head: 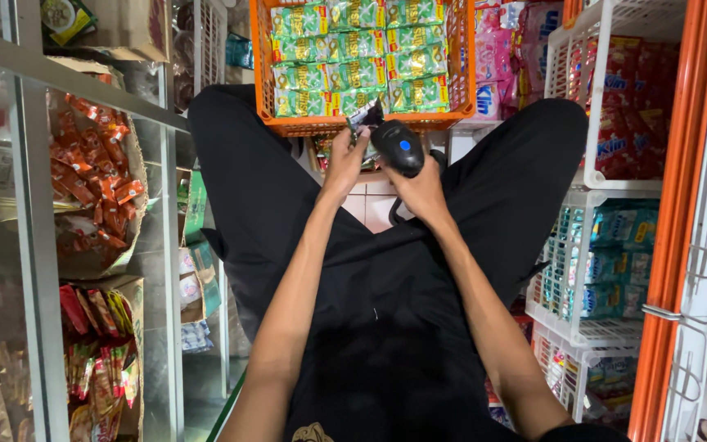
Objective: The person picks up sachet packets, scans their barcodes with a handheld barcode scanner, and arranges them in a plastic crate.
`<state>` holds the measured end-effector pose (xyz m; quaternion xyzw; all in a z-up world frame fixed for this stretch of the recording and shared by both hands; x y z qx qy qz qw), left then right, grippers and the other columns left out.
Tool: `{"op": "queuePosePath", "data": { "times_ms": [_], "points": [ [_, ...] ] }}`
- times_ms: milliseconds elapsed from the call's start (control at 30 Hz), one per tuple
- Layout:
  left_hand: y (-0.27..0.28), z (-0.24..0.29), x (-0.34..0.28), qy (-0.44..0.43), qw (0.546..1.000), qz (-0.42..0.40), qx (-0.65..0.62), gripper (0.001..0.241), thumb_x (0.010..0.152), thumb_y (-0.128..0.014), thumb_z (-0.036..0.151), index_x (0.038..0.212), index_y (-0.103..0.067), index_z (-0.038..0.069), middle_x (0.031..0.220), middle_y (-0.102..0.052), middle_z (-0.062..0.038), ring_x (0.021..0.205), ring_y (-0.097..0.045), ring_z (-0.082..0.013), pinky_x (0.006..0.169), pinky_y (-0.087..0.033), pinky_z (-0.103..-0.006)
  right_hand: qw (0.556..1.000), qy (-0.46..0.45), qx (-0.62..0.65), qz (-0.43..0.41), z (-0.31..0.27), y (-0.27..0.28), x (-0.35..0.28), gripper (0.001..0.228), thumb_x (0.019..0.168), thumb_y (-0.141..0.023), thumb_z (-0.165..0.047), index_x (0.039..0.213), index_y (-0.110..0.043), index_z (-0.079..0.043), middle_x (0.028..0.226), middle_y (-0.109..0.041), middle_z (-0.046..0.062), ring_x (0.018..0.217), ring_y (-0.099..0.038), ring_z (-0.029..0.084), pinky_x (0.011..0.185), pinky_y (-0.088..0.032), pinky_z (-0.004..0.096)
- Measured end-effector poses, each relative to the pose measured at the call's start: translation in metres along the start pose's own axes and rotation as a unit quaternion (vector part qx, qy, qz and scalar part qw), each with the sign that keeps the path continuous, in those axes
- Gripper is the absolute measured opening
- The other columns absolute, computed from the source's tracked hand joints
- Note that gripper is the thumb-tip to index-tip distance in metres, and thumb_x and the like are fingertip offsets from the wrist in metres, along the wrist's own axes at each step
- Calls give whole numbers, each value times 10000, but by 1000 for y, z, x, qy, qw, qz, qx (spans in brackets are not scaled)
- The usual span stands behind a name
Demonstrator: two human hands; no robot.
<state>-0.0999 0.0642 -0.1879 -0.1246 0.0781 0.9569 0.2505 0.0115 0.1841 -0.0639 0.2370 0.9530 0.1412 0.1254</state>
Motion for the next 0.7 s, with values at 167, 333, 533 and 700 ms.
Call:
{"op": "queuePosePath", "data": {
  "times_ms": [167, 333, 533, 700],
  "points": [
    [-9, 61, -23, -129, 990, -45, 15, 256, 1140, -518, 162, 1310, -610, -7, 1094, -639, -157, 989, -592, -215, 842, -486, -336, 989, -37, 142, 27, 3, 11, 4, 207, 894, -817, -162, 950, -679, -18, 769, -654, 1, 660, -606, 74, 600, -488, 252],
    [-22, 134, -76, -302, 926, -120, 193, 546, 1005, -538, 76, 1549, -488, 80, 1247, -646, -220, 1126, -631, -406, 967, -500, -428, 976, -51, 201, 59, 20, 18, 10, 263, 871, -867, -93, 920, -613, -49, 797, -564, -41, 680, -562, 56, 598, -503, 234],
    [-17, 163, -76, -291, 910, -174, 238, 593, 935, -716, 183, 1501, -542, 157, 1229, -657, -143, 1241, -605, -333, 1127, -367, -488, 934, -173, 304, 72, 43, 25, 13, 351, 767, -793, 3, 1015, -578, -122, 887, -566, -37, 771, -604, 85, 587, -514, 270],
    [-13, 182, -51, -313, 896, -227, 217, 820, 693, -909, 298, 1408, -567, 88, 1334, -636, -160, 1239, -592, -337, 1091, -354, -509, 931, -160, 326, 30, 29, 22, 19, 355, 785, -806, -24, 1035, -578, -133, 961, -574, -41, 926, -596, 93, 734, -530, 273]
  ]
}}
Point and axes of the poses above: each hand's wrist, its own x-axis towards the middle knuckle, its own y-axis out of the back of the hand, z = x × y, the point moved 9 cm from there along x, towards the middle knuckle
